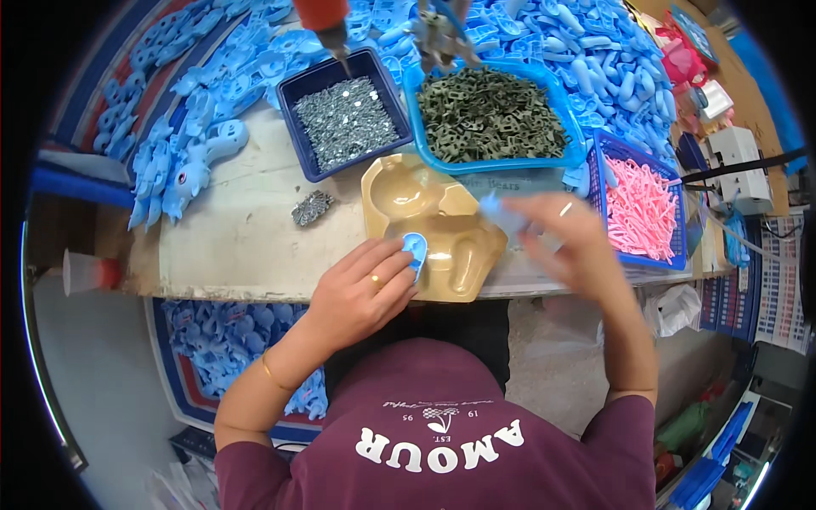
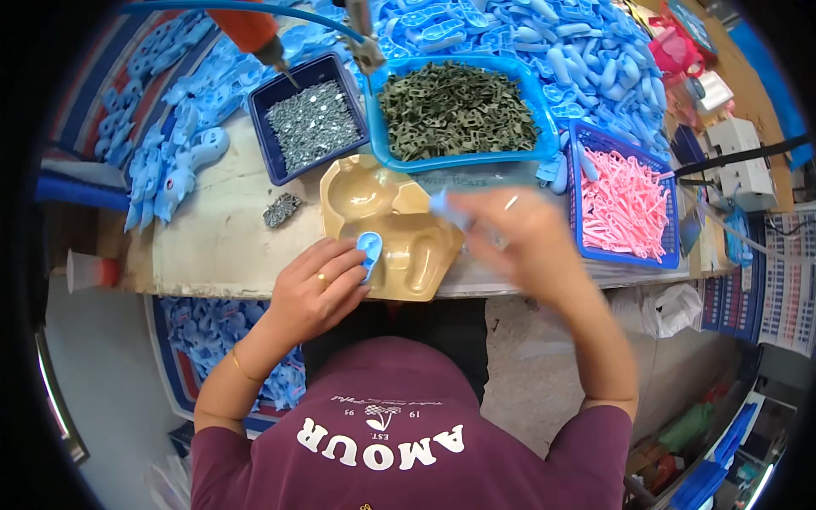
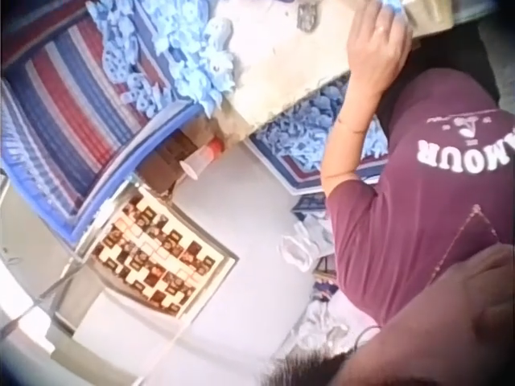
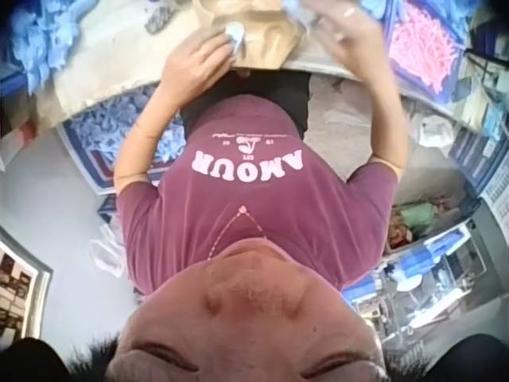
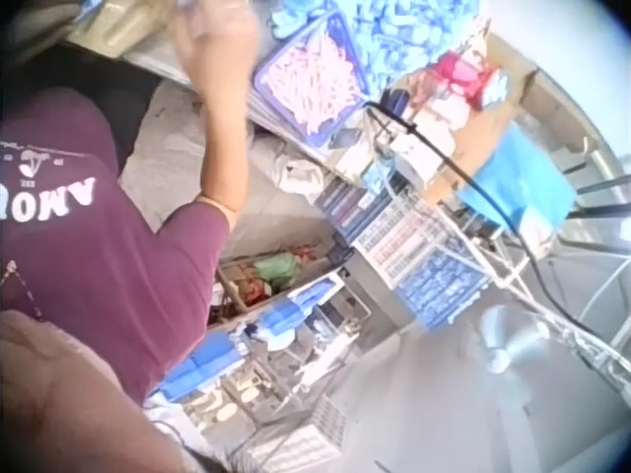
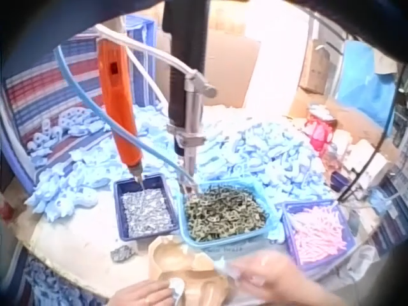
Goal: Assembling blue plastic toys on a workbench using components and a hand-operated press.
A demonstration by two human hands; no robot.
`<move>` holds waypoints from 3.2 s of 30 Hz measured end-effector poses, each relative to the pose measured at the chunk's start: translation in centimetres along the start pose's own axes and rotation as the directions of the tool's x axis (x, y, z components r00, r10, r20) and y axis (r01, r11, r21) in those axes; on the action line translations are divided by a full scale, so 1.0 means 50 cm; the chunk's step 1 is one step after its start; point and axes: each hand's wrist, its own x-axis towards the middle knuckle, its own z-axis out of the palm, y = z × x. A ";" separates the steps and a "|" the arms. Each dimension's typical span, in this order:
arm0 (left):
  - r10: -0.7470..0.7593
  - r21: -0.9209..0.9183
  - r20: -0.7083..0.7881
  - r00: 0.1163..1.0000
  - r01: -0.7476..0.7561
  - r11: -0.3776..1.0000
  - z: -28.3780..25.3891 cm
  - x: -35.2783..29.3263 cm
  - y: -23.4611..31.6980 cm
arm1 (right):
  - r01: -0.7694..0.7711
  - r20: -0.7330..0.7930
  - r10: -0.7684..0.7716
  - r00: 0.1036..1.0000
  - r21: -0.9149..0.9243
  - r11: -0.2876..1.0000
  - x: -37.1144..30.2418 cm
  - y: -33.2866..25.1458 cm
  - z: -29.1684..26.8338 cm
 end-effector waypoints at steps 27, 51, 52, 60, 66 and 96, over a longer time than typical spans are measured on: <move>-0.397 0.587 -0.505 0.767 0.642 0.493 -0.161 -0.218 -0.380 | -0.008 -0.036 0.004 0.999 -0.109 0.994 -0.013 -0.094 0.097; -0.413 -0.255 0.244 0.878 0.468 0.846 -0.119 -0.004 -0.082 | 0.228 0.281 -0.213 0.936 -0.021 0.973 0.024 -0.168 0.109; -0.405 -0.264 0.247 0.880 0.463 0.846 -0.115 0.006 -0.071 | 0.190 0.285 -0.187 0.940 0.017 0.982 0.010 -0.153 0.108; -0.565 -0.357 0.216 0.796 0.603 0.713 -0.064 0.007 -0.033 | -0.037 0.047 0.039 0.998 -0.047 0.998 0.010 -0.083 0.093; -0.473 -0.247 0.034 0.880 0.466 0.850 -0.049 0.006 -0.023 | 0.052 0.030 -0.048 0.998 -0.132 0.990 0.023 -0.073 0.087; -0.187 -0.097 0.100 0.977 0.196 0.976 0.048 0.075 0.022 | -0.020 -0.020 0.019 1.000 -0.031 0.999 -0.015 -0.047 0.091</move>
